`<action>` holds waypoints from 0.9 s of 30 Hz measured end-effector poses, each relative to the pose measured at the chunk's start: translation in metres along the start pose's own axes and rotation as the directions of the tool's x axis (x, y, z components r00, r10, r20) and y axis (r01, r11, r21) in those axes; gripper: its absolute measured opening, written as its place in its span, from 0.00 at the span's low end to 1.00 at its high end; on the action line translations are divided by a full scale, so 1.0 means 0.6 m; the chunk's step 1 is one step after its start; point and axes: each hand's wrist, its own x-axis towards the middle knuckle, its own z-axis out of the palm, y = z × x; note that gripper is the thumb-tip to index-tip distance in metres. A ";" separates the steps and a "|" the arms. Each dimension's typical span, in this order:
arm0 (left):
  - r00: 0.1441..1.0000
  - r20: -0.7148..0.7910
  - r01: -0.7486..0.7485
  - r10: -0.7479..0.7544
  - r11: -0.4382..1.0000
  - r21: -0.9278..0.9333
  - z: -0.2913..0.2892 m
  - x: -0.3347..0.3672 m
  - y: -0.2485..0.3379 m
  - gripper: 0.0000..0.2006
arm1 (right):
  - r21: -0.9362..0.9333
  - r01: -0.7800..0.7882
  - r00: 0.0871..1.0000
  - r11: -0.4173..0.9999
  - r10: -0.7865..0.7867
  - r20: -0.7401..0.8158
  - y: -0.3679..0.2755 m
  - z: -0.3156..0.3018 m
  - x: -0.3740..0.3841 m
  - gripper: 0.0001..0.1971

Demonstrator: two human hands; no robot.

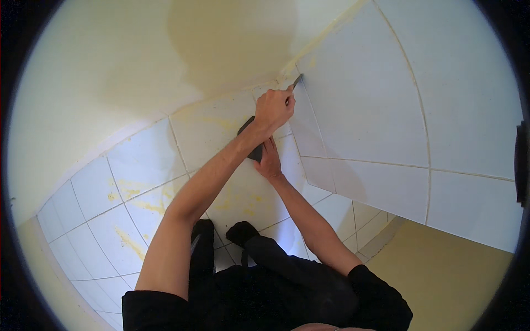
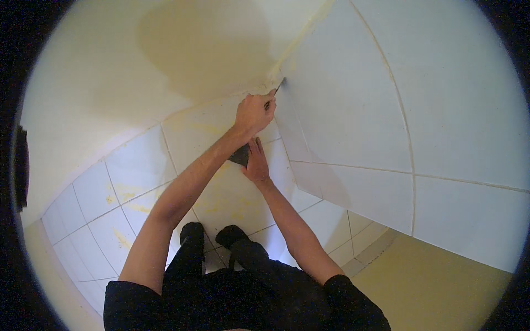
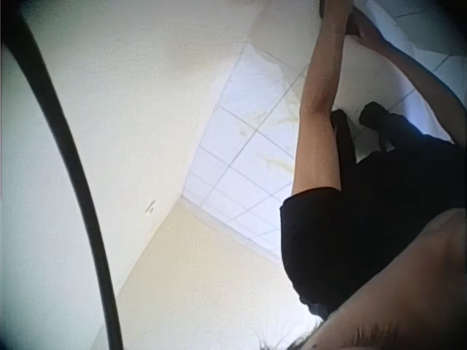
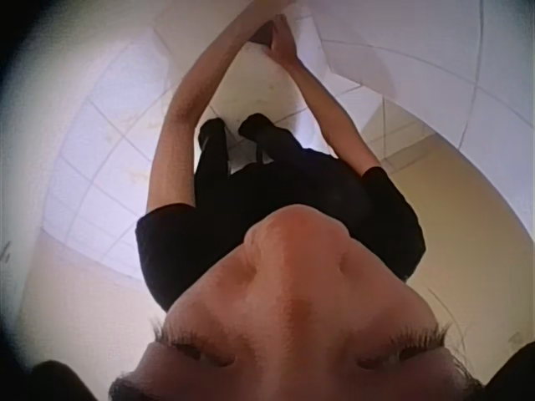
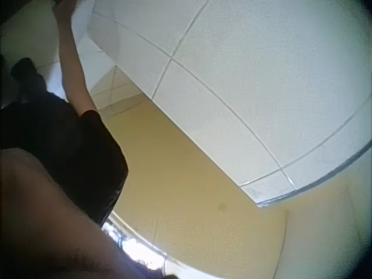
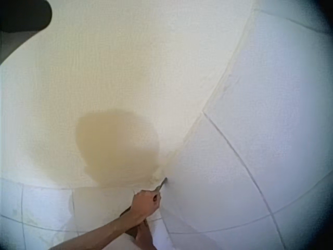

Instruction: The person cleans a tiled wall and floor corner by scraping off yellow residue with a metal putty knife and wiping the area with a dark cloth.

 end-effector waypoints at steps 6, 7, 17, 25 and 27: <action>0.997 0.015 0.079 -0.078 0.992 -0.095 -0.021 -0.001 0.011 0.10 | -0.004 0.002 1.000 1.000 -0.002 0.018 -0.012 -0.011 0.012 0.39; 0.997 0.017 0.081 -0.080 0.992 -0.097 -0.021 0.005 0.013 0.10 | -0.027 0.024 0.999 0.999 -0.023 0.025 -0.007 -0.014 0.010 0.39; 0.992 0.059 0.117 -0.108 0.973 -0.197 -0.022 0.020 -0.004 0.12 | 0.000 0.026 0.999 1.000 -0.026 0.030 -0.010 -0.011 0.010 0.41; 0.992 0.071 0.120 -0.107 0.972 -0.203 -0.027 0.008 -0.002 0.12 | 0.025 0.017 1.000 1.000 -0.017 0.002 -0.017 -0.012 0.011 0.35; 0.994 0.083 0.082 -0.072 0.988 -0.129 -0.026 0.012 0.003 0.11 | 0.033 0.023 1.000 0.999 -0.023 -0.009 -0.016 -0.007 0.005 0.36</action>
